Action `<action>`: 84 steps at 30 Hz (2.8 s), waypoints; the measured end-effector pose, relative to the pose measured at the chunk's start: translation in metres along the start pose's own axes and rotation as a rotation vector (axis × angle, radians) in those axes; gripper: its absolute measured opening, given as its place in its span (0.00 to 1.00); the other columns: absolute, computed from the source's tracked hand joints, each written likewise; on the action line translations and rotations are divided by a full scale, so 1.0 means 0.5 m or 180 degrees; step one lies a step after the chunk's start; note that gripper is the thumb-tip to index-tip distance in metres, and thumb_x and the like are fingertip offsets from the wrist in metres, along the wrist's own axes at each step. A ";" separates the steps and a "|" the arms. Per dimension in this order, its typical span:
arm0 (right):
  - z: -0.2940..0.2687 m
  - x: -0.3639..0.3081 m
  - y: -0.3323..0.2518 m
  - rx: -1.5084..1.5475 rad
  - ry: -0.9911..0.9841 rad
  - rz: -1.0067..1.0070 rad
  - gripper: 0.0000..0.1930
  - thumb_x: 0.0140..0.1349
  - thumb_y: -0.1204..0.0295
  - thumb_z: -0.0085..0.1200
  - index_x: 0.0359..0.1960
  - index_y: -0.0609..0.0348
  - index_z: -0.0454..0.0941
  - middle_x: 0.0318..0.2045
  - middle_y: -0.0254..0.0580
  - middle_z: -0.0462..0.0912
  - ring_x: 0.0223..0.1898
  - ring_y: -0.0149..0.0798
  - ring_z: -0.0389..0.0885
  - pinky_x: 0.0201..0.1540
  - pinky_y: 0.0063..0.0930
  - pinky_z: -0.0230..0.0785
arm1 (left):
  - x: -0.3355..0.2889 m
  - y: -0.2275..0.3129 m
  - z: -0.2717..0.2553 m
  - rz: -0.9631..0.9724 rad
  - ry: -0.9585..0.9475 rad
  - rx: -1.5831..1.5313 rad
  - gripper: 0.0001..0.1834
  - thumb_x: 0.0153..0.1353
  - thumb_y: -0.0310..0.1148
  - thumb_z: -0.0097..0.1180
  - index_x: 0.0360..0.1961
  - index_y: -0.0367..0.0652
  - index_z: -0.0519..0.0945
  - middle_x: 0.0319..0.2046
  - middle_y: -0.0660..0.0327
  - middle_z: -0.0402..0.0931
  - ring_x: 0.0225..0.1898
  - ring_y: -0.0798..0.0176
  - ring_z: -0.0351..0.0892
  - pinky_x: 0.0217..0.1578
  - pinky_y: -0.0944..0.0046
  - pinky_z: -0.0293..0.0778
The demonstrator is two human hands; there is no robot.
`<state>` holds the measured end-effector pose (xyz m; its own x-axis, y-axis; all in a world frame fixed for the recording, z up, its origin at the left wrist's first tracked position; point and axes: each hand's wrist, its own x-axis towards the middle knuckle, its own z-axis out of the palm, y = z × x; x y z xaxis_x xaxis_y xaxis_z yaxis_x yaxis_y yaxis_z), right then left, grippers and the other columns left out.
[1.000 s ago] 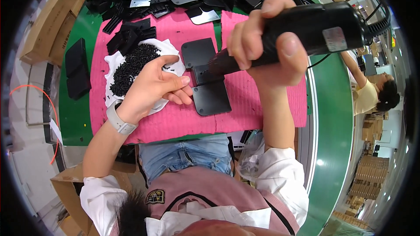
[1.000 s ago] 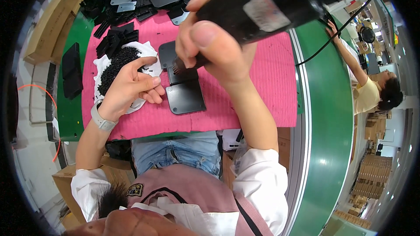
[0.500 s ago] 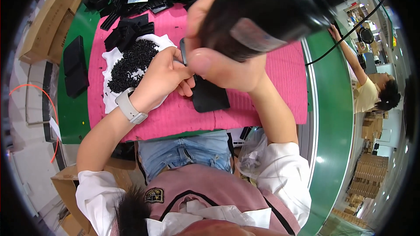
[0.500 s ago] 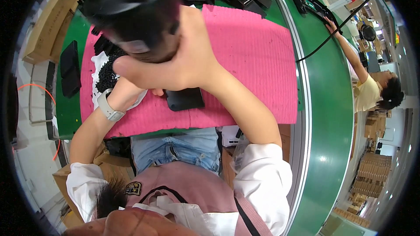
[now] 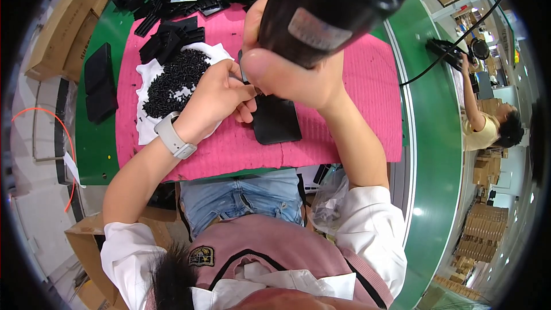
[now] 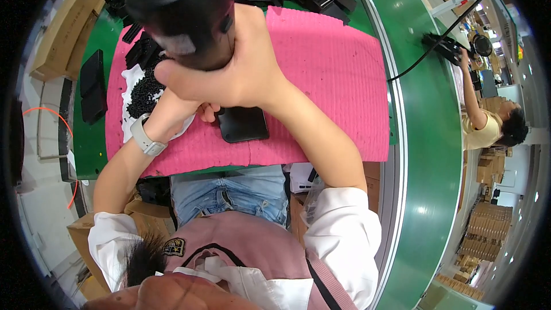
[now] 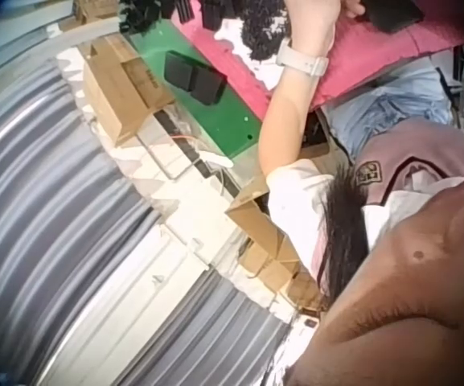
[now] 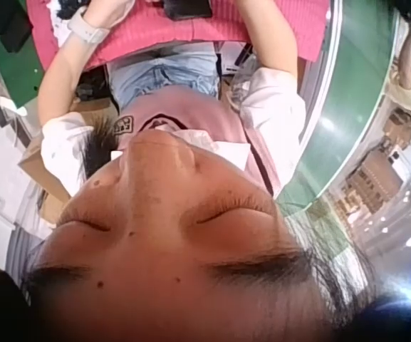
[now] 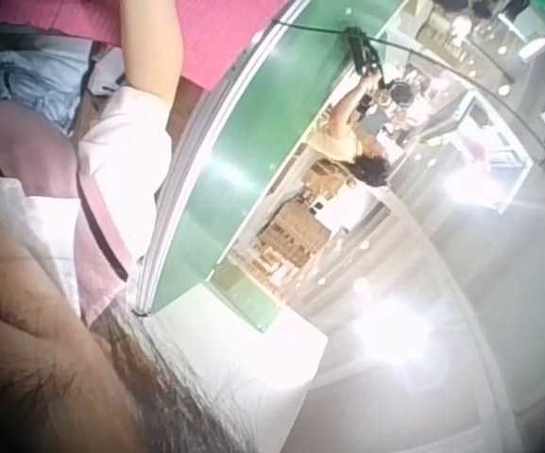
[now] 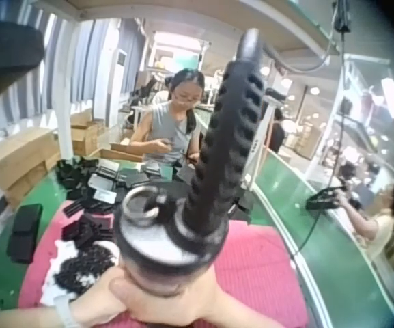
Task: Assembling small black plastic components by aligning them and using an electric screwdriver to fasten them with small screws.
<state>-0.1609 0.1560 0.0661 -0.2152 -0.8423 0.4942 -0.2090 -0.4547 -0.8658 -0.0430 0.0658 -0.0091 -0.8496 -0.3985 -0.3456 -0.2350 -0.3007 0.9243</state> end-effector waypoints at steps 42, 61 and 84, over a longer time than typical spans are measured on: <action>-0.070 -0.033 0.004 0.2080 0.0295 -0.1085 0.20 0.60 0.54 0.46 0.47 0.53 0.67 0.16 0.38 0.70 0.13 0.35 0.68 0.24 0.34 0.65 | -0.030 -0.020 -0.020 0.0536 -0.0735 -0.1349 0.12 0.64 0.38 0.54 0.38 0.39 0.75 0.24 0.58 0.79 0.18 0.69 0.76 0.22 0.72 0.73; -0.054 -0.048 0.000 0.1774 -0.0190 -0.1140 0.25 0.62 0.47 0.46 0.51 0.50 0.64 0.20 0.30 0.68 0.15 0.29 0.68 0.29 0.31 0.65 | -0.029 -0.020 -0.027 0.0295 -0.0928 -0.1278 0.18 0.66 0.45 0.49 0.35 0.37 0.74 0.20 0.57 0.77 0.14 0.66 0.74 0.16 0.74 0.68; -0.070 -0.025 -0.029 0.0921 0.1008 0.0279 0.12 0.53 0.77 0.56 0.35 0.65 0.66 0.15 0.39 0.69 0.13 0.32 0.67 0.16 0.24 0.61 | -0.038 -0.020 0.016 0.1254 -0.0014 0.1864 0.21 0.58 0.29 0.57 0.50 0.35 0.66 0.14 0.56 0.72 0.15 0.62 0.73 0.20 0.66 0.65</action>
<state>-0.1884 0.1832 0.0754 -0.5116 -0.7713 0.3785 0.0892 -0.4859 -0.8695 -0.0281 0.0834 -0.0107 -0.9252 -0.3780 0.0324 -0.1239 0.3817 0.9160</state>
